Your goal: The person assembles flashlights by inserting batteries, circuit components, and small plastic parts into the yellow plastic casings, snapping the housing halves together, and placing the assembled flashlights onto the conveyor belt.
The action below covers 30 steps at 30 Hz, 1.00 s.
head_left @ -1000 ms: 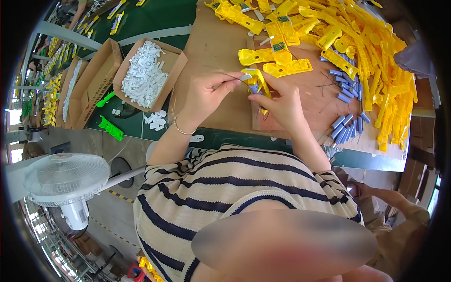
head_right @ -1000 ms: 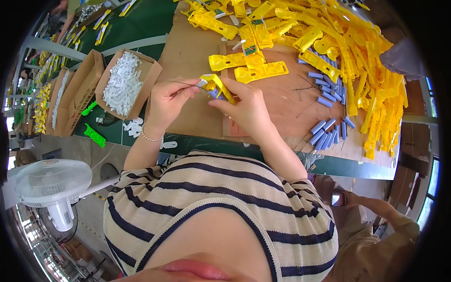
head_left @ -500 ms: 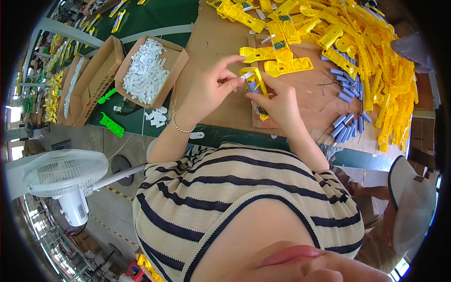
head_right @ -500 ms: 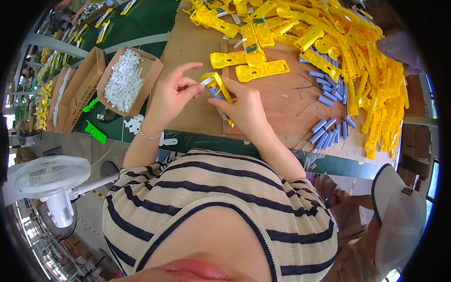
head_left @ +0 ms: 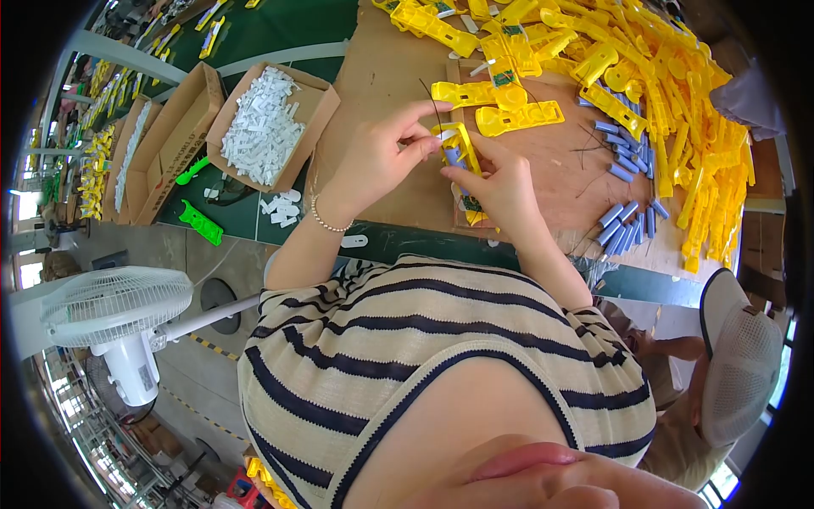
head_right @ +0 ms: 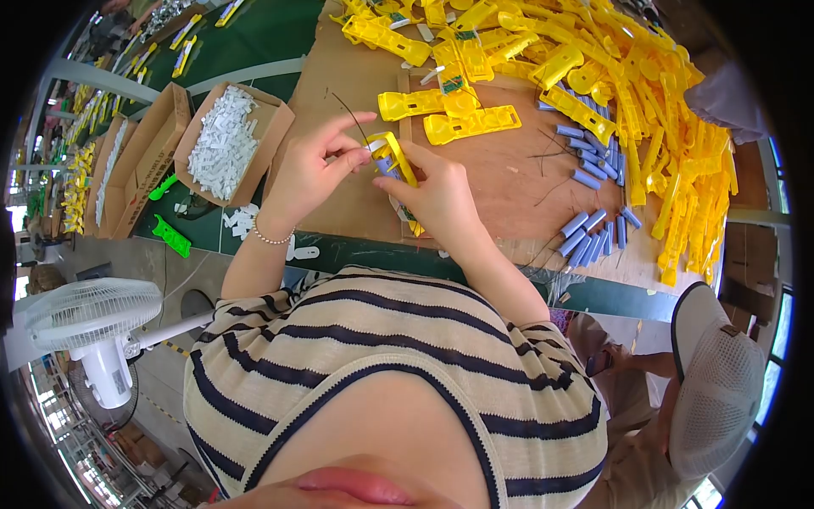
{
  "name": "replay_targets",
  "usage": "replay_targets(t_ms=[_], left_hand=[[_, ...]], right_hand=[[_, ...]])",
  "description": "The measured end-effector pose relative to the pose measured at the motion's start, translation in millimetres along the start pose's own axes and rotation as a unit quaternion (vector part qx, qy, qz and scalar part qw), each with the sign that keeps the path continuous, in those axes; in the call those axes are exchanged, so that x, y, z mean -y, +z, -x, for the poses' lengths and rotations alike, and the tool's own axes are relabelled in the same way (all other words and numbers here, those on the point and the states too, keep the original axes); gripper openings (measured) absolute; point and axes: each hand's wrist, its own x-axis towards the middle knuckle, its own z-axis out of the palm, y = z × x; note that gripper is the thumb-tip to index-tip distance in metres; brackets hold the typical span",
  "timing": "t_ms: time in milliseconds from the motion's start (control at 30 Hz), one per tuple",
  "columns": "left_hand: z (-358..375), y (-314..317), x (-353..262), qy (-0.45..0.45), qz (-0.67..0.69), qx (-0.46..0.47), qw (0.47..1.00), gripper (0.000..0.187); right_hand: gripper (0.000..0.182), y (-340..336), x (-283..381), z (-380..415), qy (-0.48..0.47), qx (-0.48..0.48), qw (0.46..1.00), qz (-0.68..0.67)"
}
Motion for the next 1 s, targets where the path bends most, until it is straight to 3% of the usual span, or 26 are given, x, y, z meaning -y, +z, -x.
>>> replay_targets(t_ms=[200, 500, 533, 600, 700, 833, 933, 1000], left_hand=[[2, 0, 12, -0.031, 0.074, 0.010, 0.997, 0.040], [-3, -2, 9, -0.061, 0.060, 0.024, 0.996, 0.043], [-5, -5, 7, -0.071, 0.011, 0.033, 0.997, 0.042], [-11, -14, 3, -0.092, -0.085, 0.051, 0.991, 0.040], [-16, -13, 19, -0.038, -0.063, 0.117, 0.990, 0.034], [-23, -18, 36, -0.067, 0.071, 0.254, 0.962, 0.025], [-30, -27, 50, -0.107, 0.058, 0.335, 0.934, 0.020], [-36, -42, 56, -0.121, 0.063, 0.295, 0.945, 0.022]], right_hand=[[0.050, 0, -4, 0, -0.002, 0.003, 1.000, -0.008], [0.052, -8, -1, -2, -0.017, 0.073, 0.997, -0.034], [0.052, -9, -2, -3, -0.023, 0.084, 0.995, -0.045], [0.050, -10, 1, -1, 0.011, 0.090, 0.991, -0.095], [0.040, -8, -8, -2, 0.072, 0.124, 0.975, -0.172], [0.035, -10, -9, -2, 0.133, 0.214, 0.931, -0.262], [0.039, -8, -22, -6, 0.149, 0.259, 0.897, -0.327], [0.044, -7, -45, -8, 0.115, 0.226, 0.864, -0.434]])
